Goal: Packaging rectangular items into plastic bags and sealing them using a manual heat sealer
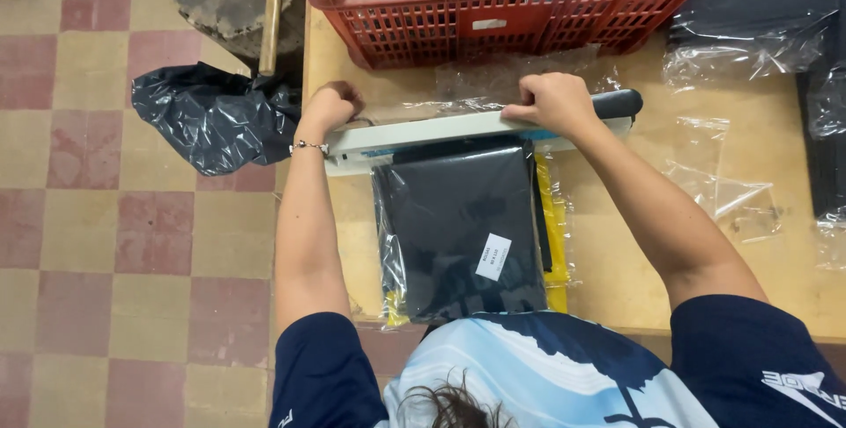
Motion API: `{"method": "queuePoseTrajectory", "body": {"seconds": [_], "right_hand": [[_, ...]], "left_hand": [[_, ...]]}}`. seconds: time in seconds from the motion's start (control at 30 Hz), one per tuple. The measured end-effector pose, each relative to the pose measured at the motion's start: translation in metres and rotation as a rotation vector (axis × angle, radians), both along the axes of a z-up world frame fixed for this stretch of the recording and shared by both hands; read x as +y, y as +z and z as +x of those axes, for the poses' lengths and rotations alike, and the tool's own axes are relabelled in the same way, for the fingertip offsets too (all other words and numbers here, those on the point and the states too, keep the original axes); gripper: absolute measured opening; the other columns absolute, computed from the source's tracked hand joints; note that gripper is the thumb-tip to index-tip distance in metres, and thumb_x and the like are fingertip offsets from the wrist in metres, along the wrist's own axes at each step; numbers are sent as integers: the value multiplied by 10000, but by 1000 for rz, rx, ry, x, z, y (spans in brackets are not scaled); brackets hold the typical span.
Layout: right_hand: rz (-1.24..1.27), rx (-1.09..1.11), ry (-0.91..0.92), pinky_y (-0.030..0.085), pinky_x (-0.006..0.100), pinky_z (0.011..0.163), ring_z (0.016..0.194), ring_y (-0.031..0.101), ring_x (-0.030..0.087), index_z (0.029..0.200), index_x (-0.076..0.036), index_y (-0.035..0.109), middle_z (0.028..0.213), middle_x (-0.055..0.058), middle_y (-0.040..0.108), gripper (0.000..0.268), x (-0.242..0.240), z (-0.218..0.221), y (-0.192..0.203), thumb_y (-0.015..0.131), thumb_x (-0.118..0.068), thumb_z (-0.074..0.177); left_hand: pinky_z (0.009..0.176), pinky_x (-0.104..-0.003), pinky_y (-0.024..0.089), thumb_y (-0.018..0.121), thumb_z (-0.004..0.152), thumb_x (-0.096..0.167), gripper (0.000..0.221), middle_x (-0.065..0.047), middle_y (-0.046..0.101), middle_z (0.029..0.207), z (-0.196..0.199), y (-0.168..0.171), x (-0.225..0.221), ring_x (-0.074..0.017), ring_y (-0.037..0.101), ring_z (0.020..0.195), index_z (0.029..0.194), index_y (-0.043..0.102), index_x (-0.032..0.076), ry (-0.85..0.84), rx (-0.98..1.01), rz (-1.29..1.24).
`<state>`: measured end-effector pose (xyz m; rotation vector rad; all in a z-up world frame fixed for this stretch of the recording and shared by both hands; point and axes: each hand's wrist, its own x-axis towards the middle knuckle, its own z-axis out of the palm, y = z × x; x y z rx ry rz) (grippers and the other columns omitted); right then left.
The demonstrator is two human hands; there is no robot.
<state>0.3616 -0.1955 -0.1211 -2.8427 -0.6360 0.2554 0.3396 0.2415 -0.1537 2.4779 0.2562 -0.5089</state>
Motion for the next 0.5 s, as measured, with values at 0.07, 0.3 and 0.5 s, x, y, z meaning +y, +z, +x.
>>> {"method": "queuePoseTrajectory", "body": {"seconds": [0.07, 0.3, 0.5], "right_hand": [[-2, 8, 2, 539, 424, 758, 890, 723, 315, 839, -223, 645, 784, 63, 686, 552, 0, -2, -2, 673, -774, 839], [-35, -8, 8, 539, 412, 768, 878, 731, 297, 866, -250, 650, 784, 38, 687, 539, -4, -2, -12, 644, -788, 876], [-7, -54, 6, 539, 381, 766, 835, 733, 260, 864, -279, 655, 755, -1, 678, 525, -3, -5, -21, 651, -803, 881]], "left_hand": [[894, -489, 532, 641, 842, 318, 274, -109, 770, 959, -10, 8, -6, -369, 700, 1042, 1053, 760, 189, -3, -34, 36], [775, -477, 547, 718, 975, 341, 239, -121, 682, 871, -142, 118, -71, -343, 690, 897, 1036, 679, 113, 91, -506, 224], [875, -483, 574, 696, 909, 582, 547, -124, 731, 1063, -246, 100, -118, -305, 727, 1023, 1198, 658, 119, 263, 56, 29]]}}
